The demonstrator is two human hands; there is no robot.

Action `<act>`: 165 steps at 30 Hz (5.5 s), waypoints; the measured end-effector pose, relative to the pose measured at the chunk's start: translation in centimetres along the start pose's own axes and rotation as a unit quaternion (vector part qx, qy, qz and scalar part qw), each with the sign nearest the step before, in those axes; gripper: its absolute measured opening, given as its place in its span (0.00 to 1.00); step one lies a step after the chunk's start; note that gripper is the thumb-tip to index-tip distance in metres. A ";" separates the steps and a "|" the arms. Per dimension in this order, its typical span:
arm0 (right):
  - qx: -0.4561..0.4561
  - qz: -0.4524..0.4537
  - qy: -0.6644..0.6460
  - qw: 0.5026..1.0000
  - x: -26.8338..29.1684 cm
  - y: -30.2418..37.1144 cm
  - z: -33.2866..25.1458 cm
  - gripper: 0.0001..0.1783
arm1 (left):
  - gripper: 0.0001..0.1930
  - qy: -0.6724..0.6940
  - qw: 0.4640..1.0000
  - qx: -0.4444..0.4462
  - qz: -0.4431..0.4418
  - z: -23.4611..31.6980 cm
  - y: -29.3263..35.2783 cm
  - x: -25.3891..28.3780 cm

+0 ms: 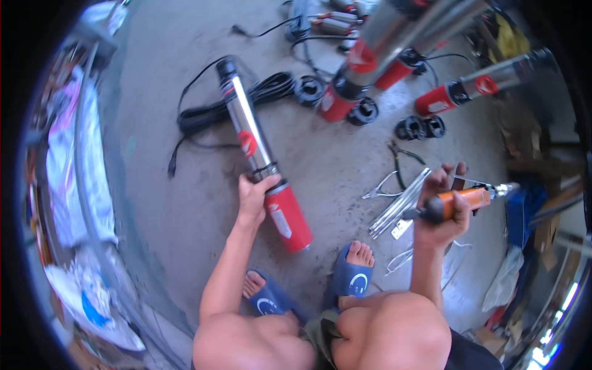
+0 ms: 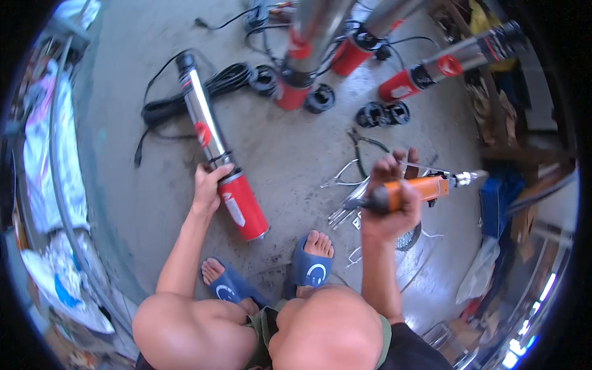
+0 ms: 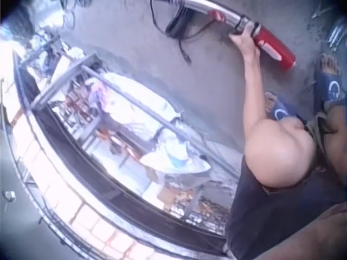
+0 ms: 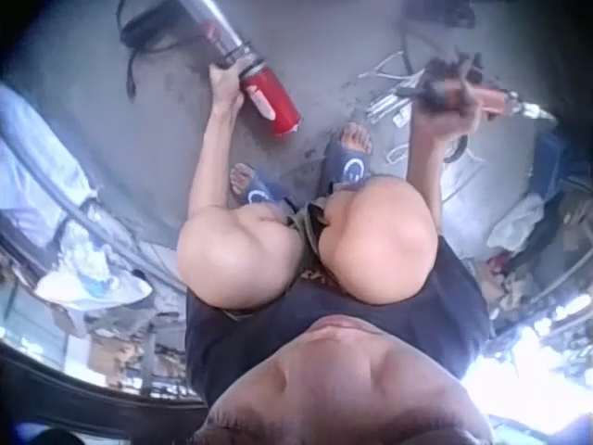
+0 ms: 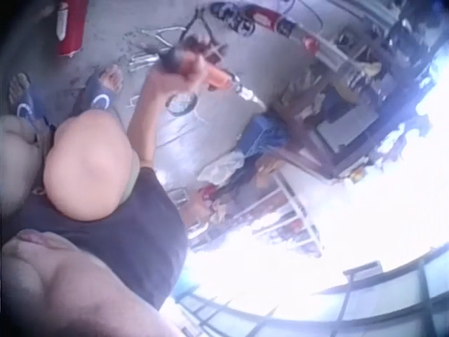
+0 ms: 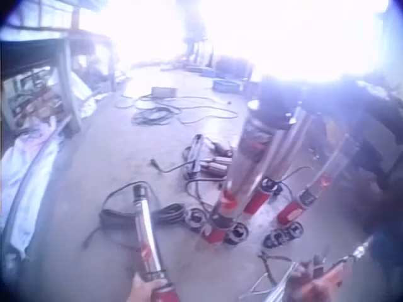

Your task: The person assembles industrial water pumps by retrieving metal brackets and rods from storage bins and then using a pneumatic screwdriver to secure components onto the pump housings while sitting on the floor.

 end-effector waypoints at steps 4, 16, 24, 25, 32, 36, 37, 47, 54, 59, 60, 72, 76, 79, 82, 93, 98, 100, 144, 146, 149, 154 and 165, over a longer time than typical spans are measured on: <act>-0.025 -0.152 0.161 0.975 -9.7 1.0 8.9 0.36 | 0.35 0.005 1.000 0.008 0.014 -0.3 0.4 0.7; -0.047 -0.324 0.284 0.901 -13.5 1.2 22.4 0.33 | 0.37 0.007 1.000 0.009 0.017 -0.9 -0.1 1.8; -0.078 -0.281 0.229 0.929 -10.9 1.5 23.6 0.16 | 0.35 0.011 1.000 0.007 0.021 -0.8 -0.3 1.6; -0.081 -0.275 0.220 0.933 -10.9 1.7 23.9 0.15 | 0.34 0.000 1.000 0.010 0.026 -0.8 -0.3 2.0; -0.047 -0.253 0.204 0.945 -10.5 1.2 23.6 0.15 | 0.35 0.004 1.000 0.007 0.024 -0.2 0.0 1.6; -0.061 -0.266 0.215 0.938 -10.3 1.0 23.8 0.14 | 0.35 -0.001 1.000 0.028 0.010 -0.8 -0.2 1.5; -0.059 -0.267 0.215 0.937 -10.3 1.2 23.9 0.14 | 0.35 -0.002 0.999 0.031 0.012 -0.7 0.0 1.6; -0.055 -0.260 0.218 0.939 -10.2 1.3 24.3 0.14 | 0.36 0.000 0.999 0.037 0.013 -0.5 0.2 1.6; -0.061 -0.253 0.202 0.944 -9.8 1.1 24.5 0.14 | 0.37 -0.004 1.000 0.027 0.008 -0.5 0.1 1.4; -0.067 -0.250 0.189 0.947 -9.8 1.1 24.6 0.14 | 0.36 -0.016 0.999 0.031 0.017 -0.8 0.0 1.8; -0.068 -0.249 0.191 0.947 -9.7 1.0 24.6 0.14 | 0.36 -0.017 0.999 0.031 0.016 -0.7 0.0 1.8; -0.068 -0.258 0.191 0.945 -9.6 1.1 24.7 0.15 | 0.36 -0.017 0.999 0.031 0.012 -0.4 0.2 1.6; -0.060 -0.256 0.189 0.946 -9.7 1.1 24.7 0.15 | 0.35 -0.022 0.999 0.013 0.021 -0.4 0.0 1.9; -0.061 -0.247 0.188 0.949 -9.5 1.2 24.8 0.15 | 0.35 -0.023 0.999 0.012 0.020 -0.3 0.1 1.8; -0.064 -0.254 0.192 0.946 -9.6 1.5 24.8 0.15 | 0.35 -0.025 0.999 0.011 0.022 -0.4 0.0 1.9; -0.081 -0.277 0.198 0.937 -9.4 2.1 24.9 0.14 | 0.34 -0.015 0.999 0.014 0.026 0.1 0.5 1.4; -0.080 -0.239 0.217 0.943 -9.0 1.8 24.8 0.13 | 0.32 -0.003 1.000 0.014 0.024 -0.7 -0.1 1.5; -0.082 -0.235 0.222 0.943 -9.2 2.1 24.8 0.12 | 0.31 0.000 0.999 0.019 0.027 -0.7 0.1 1.4; 0.122 0.227 0.428 0.866 13.2 14.6 -15.6 0.21 | 0.06 -0.542 0.444 -0.315 -0.640 -29.2 18.8 -53.5; 0.140 0.220 0.428 0.865 12.2 13.4 -15.8 0.21 | 0.06 -0.554 0.426 -0.345 -0.627 -30.1 18.6 -52.5; 0.149 0.196 0.421 0.873 12.3 13.3 -16.5 0.21 | 0.09 -0.584 0.387 -0.308 -0.644 -32.7 19.3 -51.5; 0.171 0.193 0.442 0.859 10.7 13.8 -18.0 0.21 | 0.09 -0.579 0.398 -0.300 -0.645 -33.6 19.2 -52.0; 0.273 0.108 0.471 0.832 5.8 9.8 -21.6 0.20 | 0.07 -0.339 0.692 -0.047 -0.636 -29.0 14.6 -50.0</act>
Point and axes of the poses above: each hand's wrist, its own y-axis away from the middle knuckle, its own x-axis out of the back of the hand, z = x × y, the point moved 10 cm from there along -y, towards the middle knuckle, and after that the axes turned 9 degrees about -z, right-handed, at the moved point
